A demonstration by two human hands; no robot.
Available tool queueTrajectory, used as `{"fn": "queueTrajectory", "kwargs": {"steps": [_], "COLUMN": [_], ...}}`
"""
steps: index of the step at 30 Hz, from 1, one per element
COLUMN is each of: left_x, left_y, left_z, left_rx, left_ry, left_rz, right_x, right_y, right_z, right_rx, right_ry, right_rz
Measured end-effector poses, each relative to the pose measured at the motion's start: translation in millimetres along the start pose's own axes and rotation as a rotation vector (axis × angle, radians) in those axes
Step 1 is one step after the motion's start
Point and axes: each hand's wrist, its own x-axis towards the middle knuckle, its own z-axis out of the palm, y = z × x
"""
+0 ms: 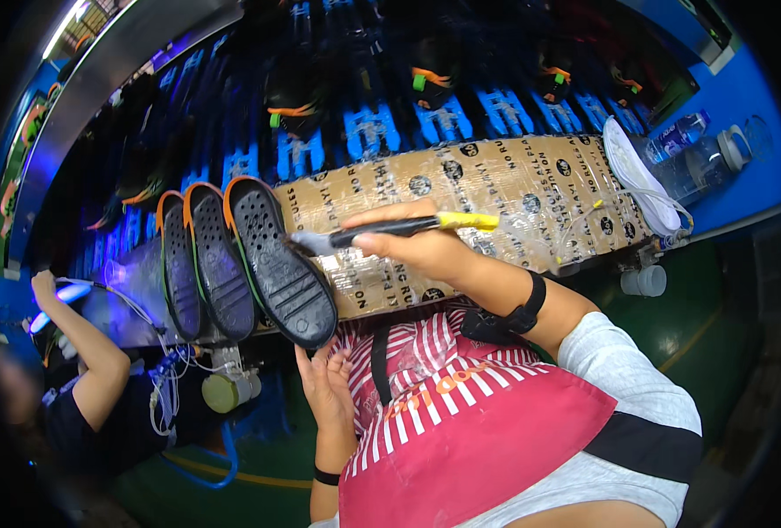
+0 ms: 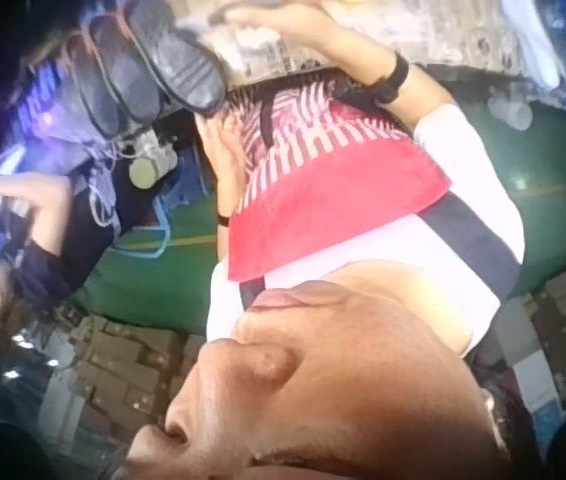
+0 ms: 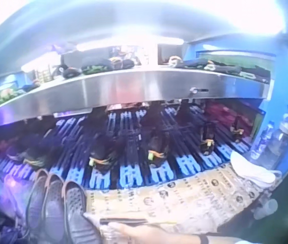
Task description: Applying a liquid substance, likely adhesive or cleaner, to shoe soles using a brush on a manufacturing line.
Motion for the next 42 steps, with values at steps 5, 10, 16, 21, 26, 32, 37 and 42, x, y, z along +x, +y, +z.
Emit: {"fn": "queueTrajectory", "kwargs": {"steps": [5, 10, 16, 21, 26, 32, 37, 42], "left_x": [7.6, 16.0, 18.9, 20.3, 20.9, 19.4, 18.5, 17.8], "left_y": [2.1, 2.3, 4.1, 3.6, 6.2, 9.8, 10.3, 8.5], "left_z": [-6.6, -4.2, -4.2, -8.6, -12.9, -12.2, -9.3, 0.4], "left_rx": [-0.027, -0.047, -0.112, -0.155, -0.251, -0.281, -0.267, -0.099], "left_ry": [-0.036, -0.077, -0.140, -0.163, -0.209, -0.240, -0.220, -0.167], "left_rz": [-0.001, -0.027, 0.032, 0.023, -0.019, -0.030, -0.033, 0.045], "right_x": [10.8, 27.0, 14.2, 7.3, 24.9, 61.0, 57.0, 30.1], "right_y": [15.5, 41.6, 49.1, 31.6, 21.9, 40.5, 41.6, 28.4], "right_z": [44.2, 81.7, 89.5, 86.7, 79.0, 73.5, 82.8, 80.6], "right_rx": [-0.513, -1.014, -1.045, -1.016, -0.699, -0.568, -0.843, -0.827], "right_ry": [-0.212, -0.348, -0.483, -0.655, -0.678, -0.396, -0.152, -0.464], "right_rz": [-0.322, -0.573, -0.620, -0.523, -0.225, 0.260, -0.088, -0.231]}}
